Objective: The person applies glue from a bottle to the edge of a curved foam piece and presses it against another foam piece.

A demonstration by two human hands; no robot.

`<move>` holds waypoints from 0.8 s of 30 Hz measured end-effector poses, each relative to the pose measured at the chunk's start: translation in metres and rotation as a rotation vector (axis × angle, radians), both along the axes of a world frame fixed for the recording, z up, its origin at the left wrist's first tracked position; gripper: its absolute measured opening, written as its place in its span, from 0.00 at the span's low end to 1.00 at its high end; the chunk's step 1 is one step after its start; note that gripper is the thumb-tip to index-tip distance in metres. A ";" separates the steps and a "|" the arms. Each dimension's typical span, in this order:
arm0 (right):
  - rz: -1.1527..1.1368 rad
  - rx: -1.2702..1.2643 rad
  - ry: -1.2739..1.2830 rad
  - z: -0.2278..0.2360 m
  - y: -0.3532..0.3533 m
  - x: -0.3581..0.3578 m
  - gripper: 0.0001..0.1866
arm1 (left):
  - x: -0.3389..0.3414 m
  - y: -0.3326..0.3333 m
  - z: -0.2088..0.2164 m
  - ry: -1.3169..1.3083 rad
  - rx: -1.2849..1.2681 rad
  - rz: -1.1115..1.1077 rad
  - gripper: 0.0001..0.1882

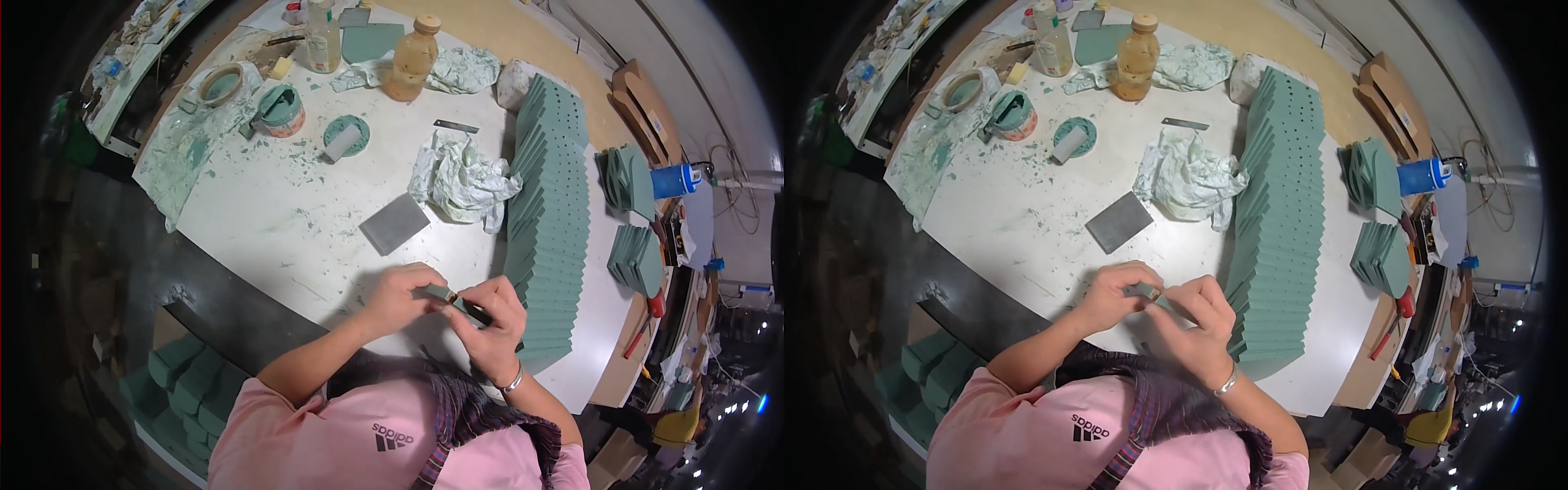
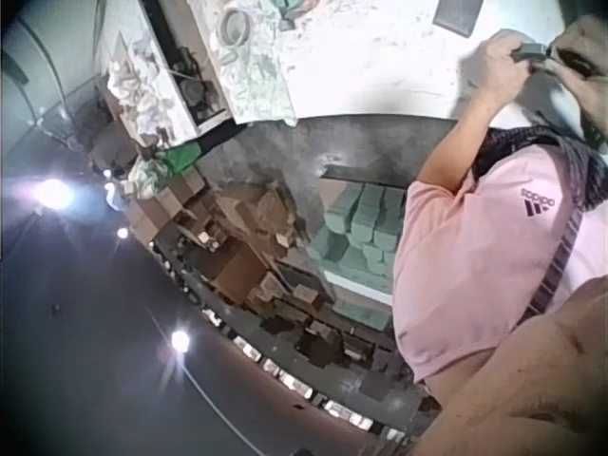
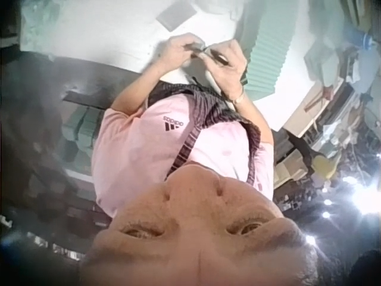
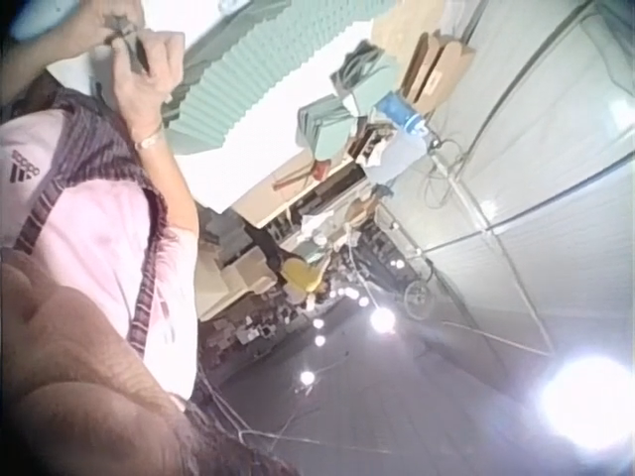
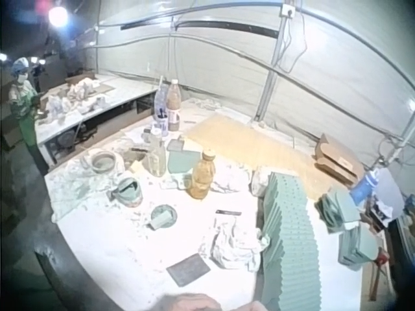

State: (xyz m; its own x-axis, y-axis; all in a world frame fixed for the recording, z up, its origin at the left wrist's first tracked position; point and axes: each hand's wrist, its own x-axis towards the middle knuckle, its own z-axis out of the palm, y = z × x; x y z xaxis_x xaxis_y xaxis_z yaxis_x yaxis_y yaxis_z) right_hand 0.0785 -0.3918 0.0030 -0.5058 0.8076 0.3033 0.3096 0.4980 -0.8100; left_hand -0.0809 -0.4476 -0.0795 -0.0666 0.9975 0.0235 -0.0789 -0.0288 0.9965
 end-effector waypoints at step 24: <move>0.039 -0.038 -0.027 0.011 0.003 -0.009 0.13 | -0.014 -0.005 -0.011 0.147 0.115 0.066 0.14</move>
State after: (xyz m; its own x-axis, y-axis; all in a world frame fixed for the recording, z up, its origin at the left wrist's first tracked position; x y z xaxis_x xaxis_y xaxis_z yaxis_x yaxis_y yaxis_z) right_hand 0.0695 -0.3892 0.0136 -0.5446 0.7979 0.2582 0.3130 0.4790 -0.8201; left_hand -0.0951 -0.4522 -0.0904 -0.1189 0.9813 0.1512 0.0727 -0.1433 0.9870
